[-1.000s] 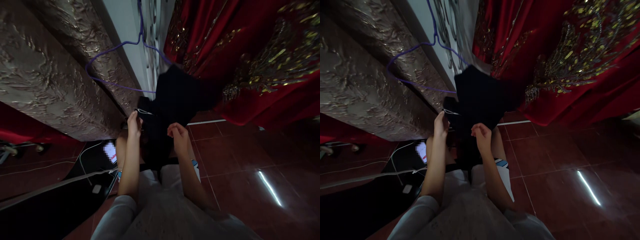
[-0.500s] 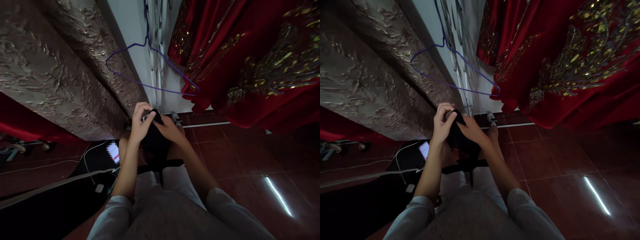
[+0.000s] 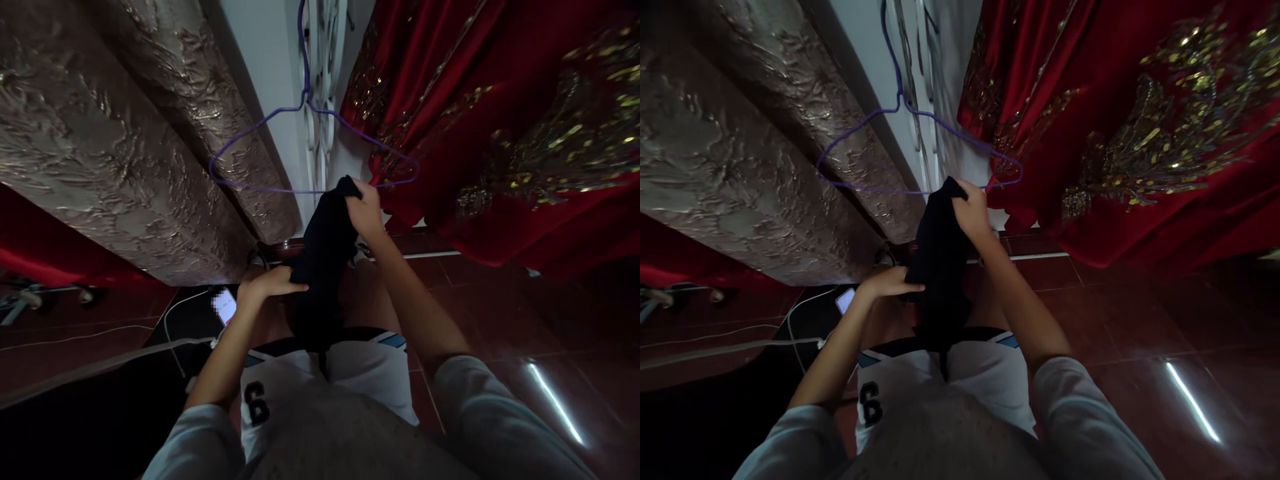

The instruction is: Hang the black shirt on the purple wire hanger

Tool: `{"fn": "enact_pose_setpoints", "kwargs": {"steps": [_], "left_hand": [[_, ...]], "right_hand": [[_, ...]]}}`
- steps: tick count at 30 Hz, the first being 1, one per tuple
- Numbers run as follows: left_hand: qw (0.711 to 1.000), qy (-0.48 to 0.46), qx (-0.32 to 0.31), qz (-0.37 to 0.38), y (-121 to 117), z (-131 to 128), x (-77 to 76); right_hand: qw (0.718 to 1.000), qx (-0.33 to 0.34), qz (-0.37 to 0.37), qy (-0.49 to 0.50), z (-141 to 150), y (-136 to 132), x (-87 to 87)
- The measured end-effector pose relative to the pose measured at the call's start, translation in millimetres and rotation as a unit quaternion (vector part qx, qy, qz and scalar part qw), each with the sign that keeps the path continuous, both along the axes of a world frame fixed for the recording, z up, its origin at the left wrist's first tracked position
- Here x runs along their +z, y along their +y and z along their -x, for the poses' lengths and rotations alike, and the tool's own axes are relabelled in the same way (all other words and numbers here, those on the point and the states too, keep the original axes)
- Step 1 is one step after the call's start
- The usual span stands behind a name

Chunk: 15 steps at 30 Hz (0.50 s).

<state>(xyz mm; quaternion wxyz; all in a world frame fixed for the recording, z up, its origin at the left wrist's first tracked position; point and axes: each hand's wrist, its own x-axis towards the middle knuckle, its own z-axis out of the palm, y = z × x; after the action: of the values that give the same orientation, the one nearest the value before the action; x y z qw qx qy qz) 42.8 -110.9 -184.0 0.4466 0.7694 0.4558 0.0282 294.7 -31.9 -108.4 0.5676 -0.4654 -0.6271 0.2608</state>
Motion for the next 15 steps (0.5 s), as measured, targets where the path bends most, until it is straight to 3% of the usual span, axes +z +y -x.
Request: {"fn": "enact_pose_setpoints", "kwargs": {"steps": [3,8,12,15], "left_hand": [[0.994,-0.019,0.060,-0.085,2.0,27.0,12.5],[0.937,-0.004,0.156,-0.312,11.0,57.3,81.9],[0.904,-0.031,0.119,-0.409,12.8,60.5,132.3],[0.902,-0.060,0.078,-0.421,10.8,64.4,144.9]], "right_hand": [[0.996,-0.077,-0.031,-0.042,-33.2,-13.9,20.2],[0.984,-0.147,-0.035,-0.089,-63.8,-27.1,56.6],[0.985,-0.140,-0.023,-0.098,-66.8,-35.0,61.6],[0.987,-0.126,-0.021,-0.102,-68.3,-37.2,56.5]]}}
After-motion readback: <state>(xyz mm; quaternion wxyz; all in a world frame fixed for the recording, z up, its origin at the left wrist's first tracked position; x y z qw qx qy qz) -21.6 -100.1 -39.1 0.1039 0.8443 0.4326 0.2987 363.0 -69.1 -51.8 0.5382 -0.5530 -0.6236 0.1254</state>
